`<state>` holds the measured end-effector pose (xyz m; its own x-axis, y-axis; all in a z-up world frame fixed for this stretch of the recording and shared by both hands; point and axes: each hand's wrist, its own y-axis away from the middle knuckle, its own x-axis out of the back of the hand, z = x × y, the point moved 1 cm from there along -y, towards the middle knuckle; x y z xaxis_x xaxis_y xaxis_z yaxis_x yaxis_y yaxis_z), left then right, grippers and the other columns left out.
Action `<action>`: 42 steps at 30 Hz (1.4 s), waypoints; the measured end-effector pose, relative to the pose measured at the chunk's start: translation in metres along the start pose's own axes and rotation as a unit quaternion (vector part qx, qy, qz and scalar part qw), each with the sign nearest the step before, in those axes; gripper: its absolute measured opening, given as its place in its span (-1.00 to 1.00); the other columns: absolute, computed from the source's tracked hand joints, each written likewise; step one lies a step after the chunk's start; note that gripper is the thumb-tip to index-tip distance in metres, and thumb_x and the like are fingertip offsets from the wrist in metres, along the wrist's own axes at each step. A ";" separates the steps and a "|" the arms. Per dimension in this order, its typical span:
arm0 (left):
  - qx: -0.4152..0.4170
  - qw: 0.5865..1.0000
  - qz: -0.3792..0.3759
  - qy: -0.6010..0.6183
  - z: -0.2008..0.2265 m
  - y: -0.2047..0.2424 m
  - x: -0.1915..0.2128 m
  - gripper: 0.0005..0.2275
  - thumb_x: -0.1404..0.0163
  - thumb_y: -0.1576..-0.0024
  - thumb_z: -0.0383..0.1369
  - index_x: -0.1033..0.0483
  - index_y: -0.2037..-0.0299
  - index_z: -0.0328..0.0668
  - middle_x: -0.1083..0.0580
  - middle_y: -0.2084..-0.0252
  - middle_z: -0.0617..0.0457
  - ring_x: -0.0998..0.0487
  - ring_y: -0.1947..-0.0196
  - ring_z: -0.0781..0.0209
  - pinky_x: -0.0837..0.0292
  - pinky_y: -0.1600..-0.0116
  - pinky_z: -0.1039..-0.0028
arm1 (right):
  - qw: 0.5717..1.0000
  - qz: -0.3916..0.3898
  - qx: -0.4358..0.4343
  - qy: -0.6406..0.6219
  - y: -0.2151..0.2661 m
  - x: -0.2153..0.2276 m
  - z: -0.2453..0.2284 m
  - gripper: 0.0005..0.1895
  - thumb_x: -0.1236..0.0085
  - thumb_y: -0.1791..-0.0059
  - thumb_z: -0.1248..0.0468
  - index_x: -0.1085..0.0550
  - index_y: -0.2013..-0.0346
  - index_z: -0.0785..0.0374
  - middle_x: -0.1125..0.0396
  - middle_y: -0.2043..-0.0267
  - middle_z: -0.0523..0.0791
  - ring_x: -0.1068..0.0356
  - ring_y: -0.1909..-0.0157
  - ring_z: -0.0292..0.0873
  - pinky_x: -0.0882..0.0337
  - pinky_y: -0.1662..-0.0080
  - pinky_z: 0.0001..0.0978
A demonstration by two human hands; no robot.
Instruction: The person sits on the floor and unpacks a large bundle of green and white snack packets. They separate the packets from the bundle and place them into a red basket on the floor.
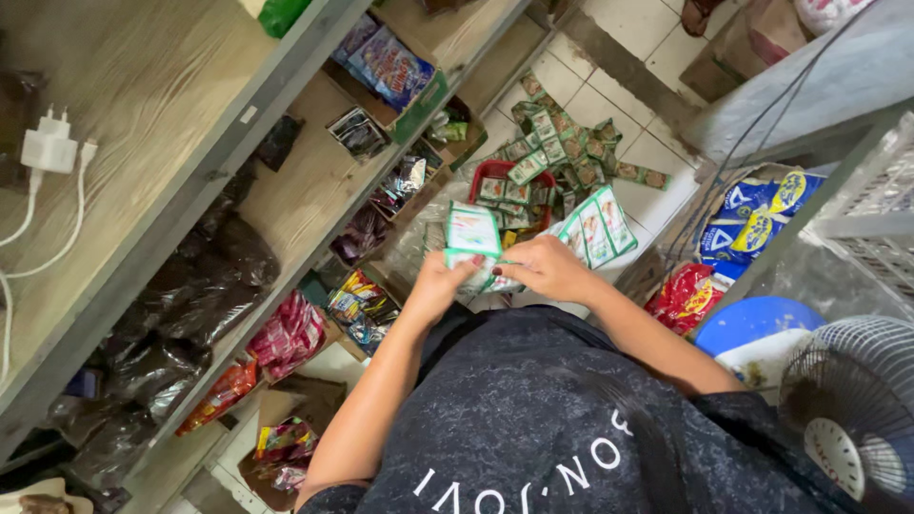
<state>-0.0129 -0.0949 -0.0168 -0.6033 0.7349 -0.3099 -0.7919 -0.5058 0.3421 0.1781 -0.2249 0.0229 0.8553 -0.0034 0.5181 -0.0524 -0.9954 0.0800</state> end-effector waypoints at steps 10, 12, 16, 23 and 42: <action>-0.050 0.995 -0.059 -0.059 0.022 0.004 0.008 -0.73 -0.11 -0.25 -0.41 -0.57 -0.08 -0.46 -0.60 0.04 0.01 -0.55 0.06 0.30 -0.46 -0.09 0.44 | 0.992 0.032 0.045 -0.115 0.009 0.015 -0.008 -0.81 -0.13 -0.02 0.36 -0.61 0.12 0.30 -0.56 0.17 -0.03 -0.57 0.15 -0.13 -0.50 0.09 -0.33; -0.050 0.988 -0.127 -0.067 0.031 0.012 0.012 -0.61 -0.18 -0.08 -0.44 -0.50 -0.13 -0.41 -0.54 0.02 0.06 -0.50 0.06 0.32 -0.45 -0.07 0.43 | 0.994 0.034 0.062 -0.087 0.016 0.025 -0.020 -0.82 -0.15 0.00 0.37 -0.62 0.14 0.29 -0.56 0.21 -0.03 -0.58 0.20 -0.11 -0.51 0.13 -0.32; -0.066 0.976 -0.149 -0.144 0.038 0.017 0.007 -0.38 -0.32 0.16 -0.49 -0.38 -0.16 -0.36 -0.50 0.01 0.07 -0.48 0.05 0.31 -0.45 -0.08 0.41 | 0.990 0.066 0.097 -0.079 0.034 0.062 -0.048 -0.78 -0.11 0.04 0.42 -0.60 0.13 0.30 -0.55 0.20 -0.02 -0.57 0.19 -0.08 -0.51 0.12 -0.31; -0.196 0.964 0.003 -0.181 -0.009 0.005 0.009 -0.67 -0.07 -0.24 -0.47 -0.44 -0.21 -0.34 -0.54 -0.12 0.01 -0.54 -0.12 0.24 -0.42 -0.28 0.37 | 0.982 0.171 0.026 -0.075 0.044 0.084 -0.060 -0.80 -0.10 0.02 0.44 -0.60 0.14 0.32 -0.56 0.19 -0.02 -0.57 0.21 -0.11 -0.50 0.11 -0.34; -0.218 0.844 -0.004 -0.491 -0.035 0.011 0.020 -0.71 -0.08 -0.07 -0.49 -0.57 -0.02 -0.11 -0.53 -0.04 -0.20 -0.49 -0.08 -0.31 -0.43 -0.15 0.08 | 0.982 0.188 0.030 -0.015 0.049 0.087 -0.075 -0.82 -0.15 0.00 0.38 -0.59 0.13 0.32 -0.54 0.21 -0.01 -0.57 0.24 -0.09 -0.50 0.17 -0.35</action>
<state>-0.0365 -0.1017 -0.0508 -0.3987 0.6509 0.6460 -0.8838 -0.4608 -0.0812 0.2112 -0.2671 0.1353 0.7964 -0.3732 0.4759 -0.3372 -0.9272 -0.1629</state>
